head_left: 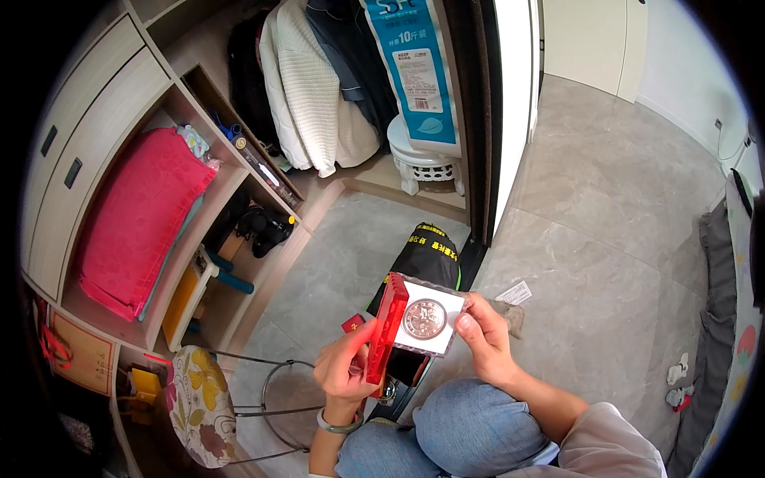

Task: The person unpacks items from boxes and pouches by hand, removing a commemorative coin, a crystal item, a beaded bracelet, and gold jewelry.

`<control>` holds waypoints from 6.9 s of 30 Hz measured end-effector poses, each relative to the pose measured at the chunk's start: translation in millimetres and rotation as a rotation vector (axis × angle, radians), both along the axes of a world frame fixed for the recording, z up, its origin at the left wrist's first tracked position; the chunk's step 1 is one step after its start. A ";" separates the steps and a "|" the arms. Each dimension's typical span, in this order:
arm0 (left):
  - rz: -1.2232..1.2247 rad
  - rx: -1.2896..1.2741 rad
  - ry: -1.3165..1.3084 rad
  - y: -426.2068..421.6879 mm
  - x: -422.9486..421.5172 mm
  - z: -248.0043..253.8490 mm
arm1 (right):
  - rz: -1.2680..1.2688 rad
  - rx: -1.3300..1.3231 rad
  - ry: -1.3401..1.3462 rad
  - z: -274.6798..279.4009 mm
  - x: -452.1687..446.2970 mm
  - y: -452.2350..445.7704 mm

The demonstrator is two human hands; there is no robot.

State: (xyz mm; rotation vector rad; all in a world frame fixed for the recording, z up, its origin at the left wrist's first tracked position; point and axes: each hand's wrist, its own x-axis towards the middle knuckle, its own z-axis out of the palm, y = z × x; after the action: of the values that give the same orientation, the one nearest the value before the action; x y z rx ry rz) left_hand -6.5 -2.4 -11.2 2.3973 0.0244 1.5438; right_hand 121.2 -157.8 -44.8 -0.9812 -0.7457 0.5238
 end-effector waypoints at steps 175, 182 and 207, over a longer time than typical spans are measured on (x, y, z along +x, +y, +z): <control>0.046 0.026 0.106 43.5 -47.4 -131.4 | 0.205 -1.034 0.487 -292.4 41.8 58.6; 0.020 0.041 0.150 42.6 -43.9 -133.4 | 0.071 -1.027 0.241 -348.4 46.8 44.2; 0.242 -0.745 0.609 119.2 -65.5 -250.6 | 0.310 -0.847 0.371 -176.9 13.3 85.9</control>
State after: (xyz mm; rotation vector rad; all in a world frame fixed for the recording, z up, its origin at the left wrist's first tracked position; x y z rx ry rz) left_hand -72.0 116.7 -261.8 2.1539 0.8711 0.6237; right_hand 134.5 -71.8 -221.6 -1.4927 -0.3209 1.3187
